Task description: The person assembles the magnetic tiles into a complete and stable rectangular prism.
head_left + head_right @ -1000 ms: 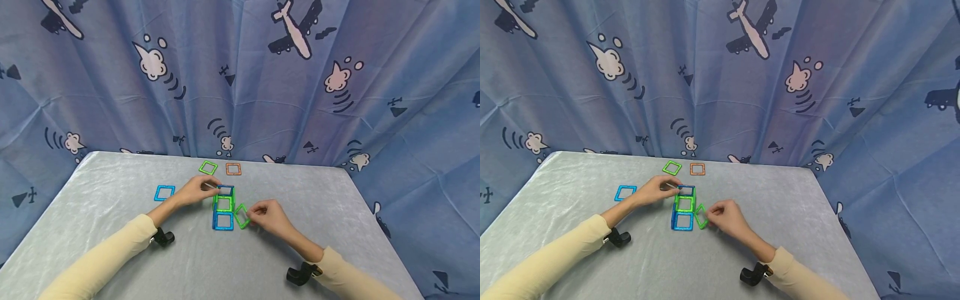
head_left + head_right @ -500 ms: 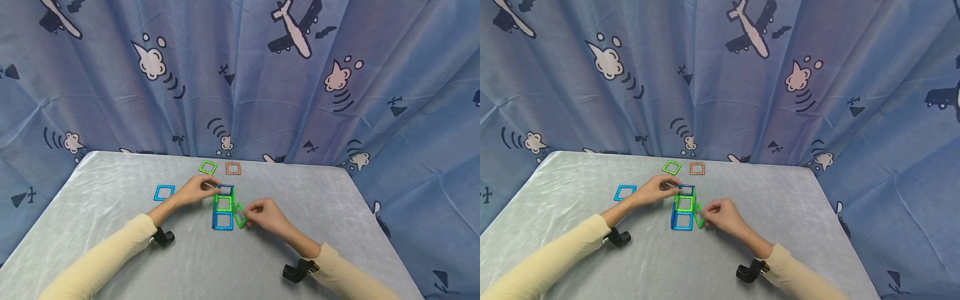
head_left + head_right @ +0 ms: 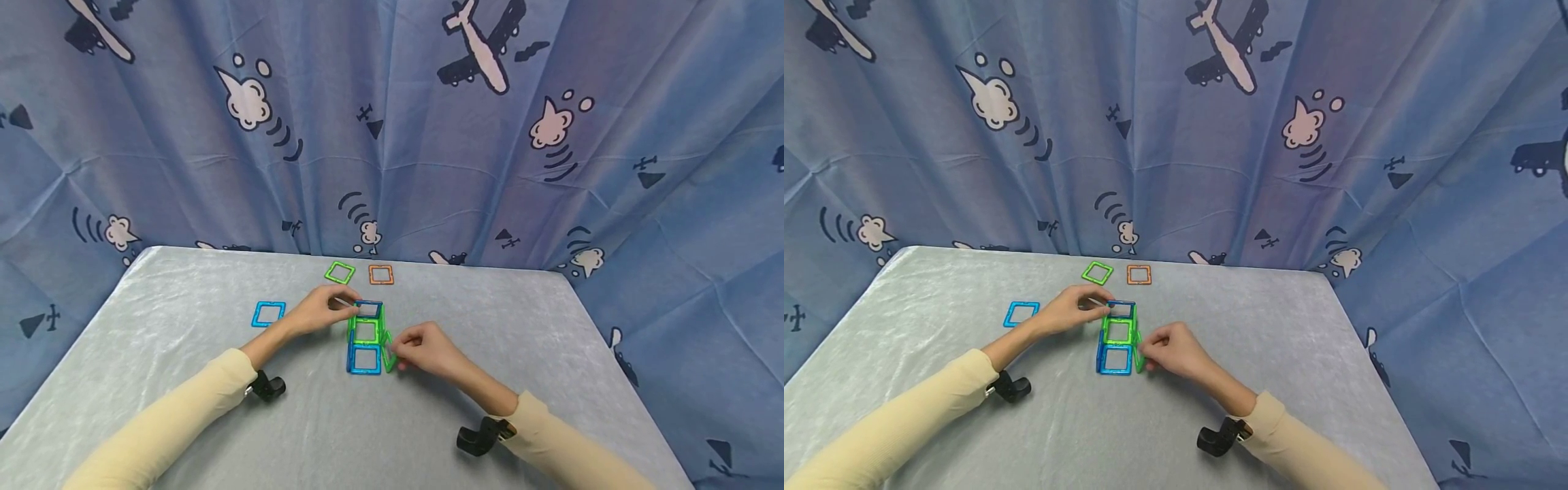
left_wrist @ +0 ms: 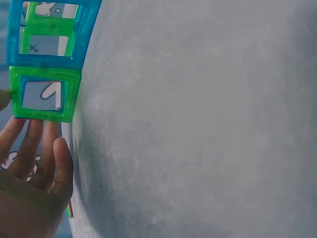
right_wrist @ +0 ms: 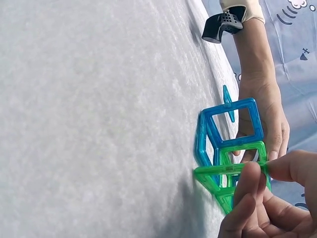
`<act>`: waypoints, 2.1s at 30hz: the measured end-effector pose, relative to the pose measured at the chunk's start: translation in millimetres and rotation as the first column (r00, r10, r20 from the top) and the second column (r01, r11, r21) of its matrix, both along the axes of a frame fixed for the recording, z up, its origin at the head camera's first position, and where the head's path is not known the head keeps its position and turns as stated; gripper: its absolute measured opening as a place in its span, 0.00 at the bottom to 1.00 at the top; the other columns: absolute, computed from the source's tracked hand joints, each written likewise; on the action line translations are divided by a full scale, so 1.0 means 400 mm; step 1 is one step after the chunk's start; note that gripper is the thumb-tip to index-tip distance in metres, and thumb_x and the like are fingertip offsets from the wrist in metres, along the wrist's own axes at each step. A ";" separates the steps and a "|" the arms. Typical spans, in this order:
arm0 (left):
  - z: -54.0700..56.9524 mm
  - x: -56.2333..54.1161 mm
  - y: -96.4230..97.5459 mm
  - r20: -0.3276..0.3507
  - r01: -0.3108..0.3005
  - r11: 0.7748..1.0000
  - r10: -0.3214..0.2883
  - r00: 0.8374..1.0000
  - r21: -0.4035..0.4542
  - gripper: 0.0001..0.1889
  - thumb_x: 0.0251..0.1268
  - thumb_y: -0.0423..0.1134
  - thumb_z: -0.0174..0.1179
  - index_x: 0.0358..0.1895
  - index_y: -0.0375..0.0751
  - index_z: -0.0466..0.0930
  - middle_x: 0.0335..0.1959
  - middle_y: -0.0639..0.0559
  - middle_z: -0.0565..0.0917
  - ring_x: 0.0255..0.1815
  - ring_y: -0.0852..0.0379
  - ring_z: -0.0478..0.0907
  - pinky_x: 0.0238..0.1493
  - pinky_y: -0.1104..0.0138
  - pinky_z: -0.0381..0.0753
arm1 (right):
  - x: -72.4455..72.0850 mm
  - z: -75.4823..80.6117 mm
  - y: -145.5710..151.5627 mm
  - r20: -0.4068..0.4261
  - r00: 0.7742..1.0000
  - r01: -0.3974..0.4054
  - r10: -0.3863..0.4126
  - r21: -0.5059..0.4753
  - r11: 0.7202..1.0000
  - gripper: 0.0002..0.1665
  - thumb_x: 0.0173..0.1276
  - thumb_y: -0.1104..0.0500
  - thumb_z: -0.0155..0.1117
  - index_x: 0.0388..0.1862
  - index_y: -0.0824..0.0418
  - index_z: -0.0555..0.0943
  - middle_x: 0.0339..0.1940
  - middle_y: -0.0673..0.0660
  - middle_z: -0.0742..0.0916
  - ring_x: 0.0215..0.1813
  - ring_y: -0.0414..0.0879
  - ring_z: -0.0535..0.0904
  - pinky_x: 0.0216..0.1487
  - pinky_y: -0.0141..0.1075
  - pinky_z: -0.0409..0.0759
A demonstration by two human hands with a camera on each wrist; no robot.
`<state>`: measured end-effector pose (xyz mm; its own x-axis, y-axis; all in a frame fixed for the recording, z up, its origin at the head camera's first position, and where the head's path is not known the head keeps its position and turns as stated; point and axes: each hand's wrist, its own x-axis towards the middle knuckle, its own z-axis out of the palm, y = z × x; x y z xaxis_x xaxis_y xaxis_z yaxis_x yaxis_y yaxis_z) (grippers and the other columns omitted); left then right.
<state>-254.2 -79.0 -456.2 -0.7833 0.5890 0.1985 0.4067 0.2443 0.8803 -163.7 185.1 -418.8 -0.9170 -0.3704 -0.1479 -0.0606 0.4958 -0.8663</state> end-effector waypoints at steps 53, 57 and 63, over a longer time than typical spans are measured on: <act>0.010 -0.003 -0.012 0.033 0.035 0.998 -0.034 0.999 -0.047 0.15 0.76 0.37 0.61 0.57 0.31 0.82 0.53 0.42 0.84 0.54 0.46 0.82 0.51 0.58 0.83 | 0.002 -0.052 0.011 0.029 0.987 -0.149 0.156 -0.166 0.975 0.07 0.66 0.66 0.73 0.40 0.69 0.86 0.31 0.59 0.87 0.32 0.52 0.81 0.28 0.34 0.77; 0.018 -0.002 -0.020 0.056 0.044 0.997 -0.041 0.998 -0.057 0.15 0.76 0.37 0.60 0.58 0.30 0.81 0.53 0.42 0.84 0.53 0.46 0.82 0.47 0.58 0.83 | -0.003 -0.051 0.020 0.025 0.989 -0.137 0.143 -0.168 0.976 0.08 0.66 0.67 0.72 0.41 0.71 0.85 0.32 0.60 0.88 0.32 0.51 0.81 0.30 0.35 0.78; 0.026 0.003 -0.038 0.117 0.071 0.996 -0.066 0.991 -0.045 0.17 0.77 0.36 0.58 0.60 0.27 0.79 0.53 0.39 0.84 0.51 0.45 0.83 0.42 0.53 0.85 | -0.009 -0.045 0.030 -0.006 0.992 -0.127 0.127 -0.155 0.980 0.08 0.66 0.69 0.72 0.41 0.72 0.85 0.32 0.60 0.87 0.32 0.49 0.81 0.30 0.32 0.78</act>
<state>-252.9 -94.1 -445.8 -0.7567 0.6490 0.0793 0.3208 0.2628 0.9099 -167.5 197.0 -436.7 -0.8605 -0.5027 -0.0832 -0.1107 0.3439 -0.9325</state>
